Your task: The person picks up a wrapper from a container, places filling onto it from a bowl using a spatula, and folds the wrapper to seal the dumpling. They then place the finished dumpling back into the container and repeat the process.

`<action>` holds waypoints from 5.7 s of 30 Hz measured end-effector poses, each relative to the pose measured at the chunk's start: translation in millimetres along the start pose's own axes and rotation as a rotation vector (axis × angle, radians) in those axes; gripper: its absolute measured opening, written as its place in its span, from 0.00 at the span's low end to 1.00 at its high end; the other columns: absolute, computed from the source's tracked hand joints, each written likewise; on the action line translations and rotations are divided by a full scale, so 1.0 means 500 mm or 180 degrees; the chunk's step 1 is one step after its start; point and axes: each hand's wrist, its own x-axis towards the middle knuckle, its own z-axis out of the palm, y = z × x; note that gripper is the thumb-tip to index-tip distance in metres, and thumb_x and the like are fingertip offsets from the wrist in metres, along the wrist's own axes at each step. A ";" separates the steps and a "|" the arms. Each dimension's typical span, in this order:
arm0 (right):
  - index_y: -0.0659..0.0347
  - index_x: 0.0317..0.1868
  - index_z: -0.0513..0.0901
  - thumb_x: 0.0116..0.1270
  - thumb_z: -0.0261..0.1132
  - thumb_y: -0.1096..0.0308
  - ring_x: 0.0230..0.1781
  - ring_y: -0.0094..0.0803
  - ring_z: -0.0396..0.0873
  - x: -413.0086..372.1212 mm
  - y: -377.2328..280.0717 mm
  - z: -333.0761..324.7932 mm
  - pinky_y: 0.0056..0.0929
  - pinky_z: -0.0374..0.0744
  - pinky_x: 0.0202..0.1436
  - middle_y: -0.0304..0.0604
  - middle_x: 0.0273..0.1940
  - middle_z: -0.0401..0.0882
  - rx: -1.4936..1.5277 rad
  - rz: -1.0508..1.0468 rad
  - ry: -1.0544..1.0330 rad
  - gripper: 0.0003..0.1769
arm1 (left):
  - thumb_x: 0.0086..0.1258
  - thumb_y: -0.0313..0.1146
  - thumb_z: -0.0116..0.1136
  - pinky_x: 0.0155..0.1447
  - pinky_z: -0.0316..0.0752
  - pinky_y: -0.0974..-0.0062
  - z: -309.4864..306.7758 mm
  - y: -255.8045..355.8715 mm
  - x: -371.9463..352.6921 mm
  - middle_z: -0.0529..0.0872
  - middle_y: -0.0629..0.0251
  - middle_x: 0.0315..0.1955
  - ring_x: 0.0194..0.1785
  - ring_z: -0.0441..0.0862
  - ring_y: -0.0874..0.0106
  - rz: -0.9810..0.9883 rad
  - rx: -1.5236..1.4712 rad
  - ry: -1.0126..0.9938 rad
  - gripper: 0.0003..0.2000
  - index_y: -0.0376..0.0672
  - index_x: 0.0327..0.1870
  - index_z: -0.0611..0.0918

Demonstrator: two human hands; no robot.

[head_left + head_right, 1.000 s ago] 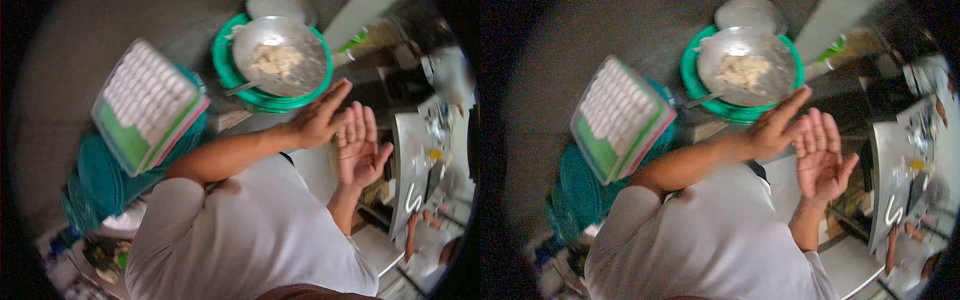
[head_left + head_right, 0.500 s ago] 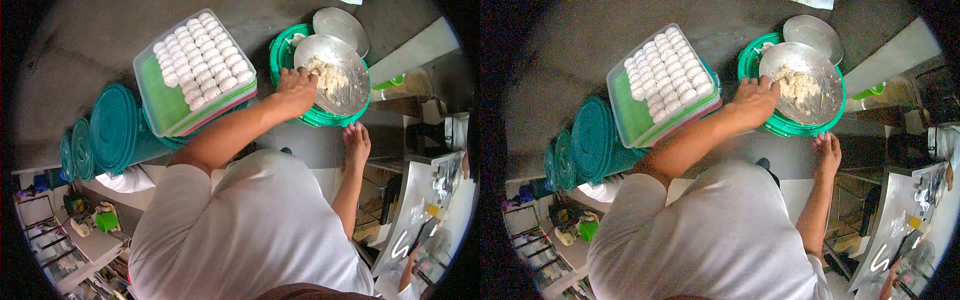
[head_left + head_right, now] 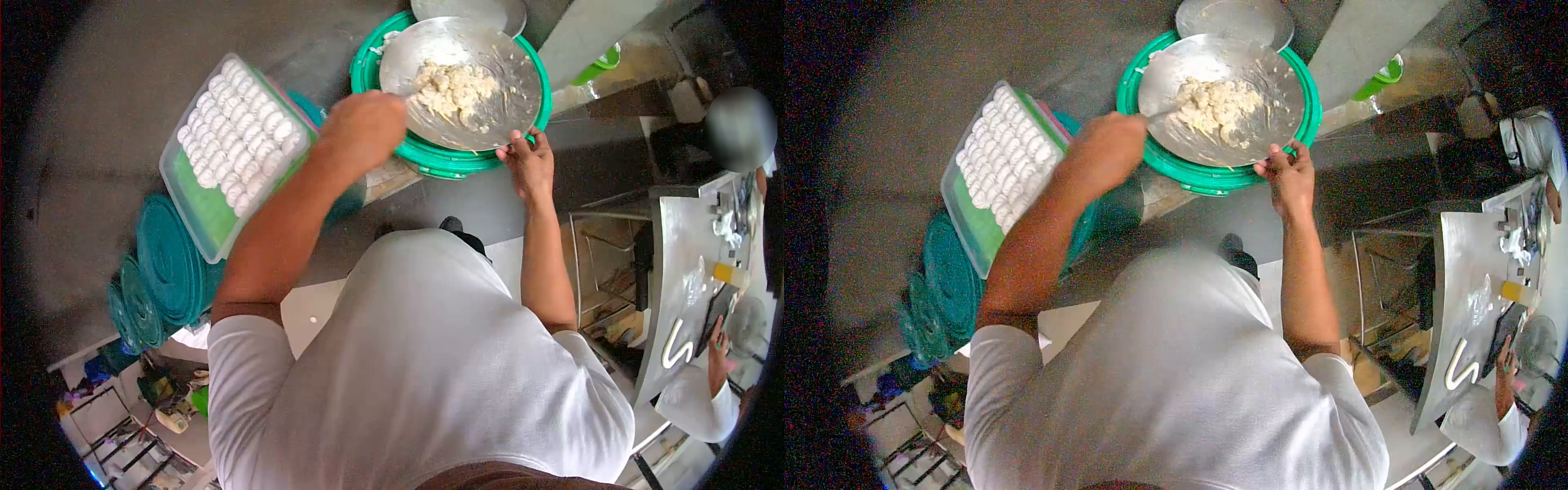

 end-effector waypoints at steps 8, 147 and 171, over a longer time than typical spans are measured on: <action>0.70 0.76 0.48 0.72 0.61 0.73 0.29 0.30 0.80 0.004 0.006 -0.012 0.29 0.86 0.36 0.45 0.35 0.76 -0.0079 -0.0102 -0.0177 0.39 | 0.64 0.26 0.50 0.52 0.78 0.50 0.075 0.045 0.061 0.86 0.42 0.38 0.46 0.85 0.46 -0.0313 -0.0184 -0.0255 0.11 0.35 0.41 0.84; 0.65 0.55 0.78 0.73 0.62 0.63 0.45 0.31 0.82 -0.299 -0.027 -0.086 0.30 0.80 0.51 0.45 0.47 0.83 0.0160 0.0788 -0.0492 0.17 | 0.72 0.31 0.58 0.32 0.76 0.72 0.233 0.133 -0.101 0.85 0.62 0.24 0.23 0.81 0.72 0.0615 -0.3549 0.0562 0.07 0.37 0.39 0.84; 0.60 0.60 0.76 0.70 0.50 0.31 0.52 0.37 0.77 -0.306 -0.024 -0.002 0.38 0.76 0.55 0.44 0.52 0.79 0.1677 0.0645 -0.1688 0.39 | 0.76 0.31 0.53 0.29 0.71 0.85 0.167 0.173 -0.091 0.85 0.65 0.37 0.29 0.75 0.84 0.1445 -0.5622 -0.0666 0.10 0.35 0.51 0.79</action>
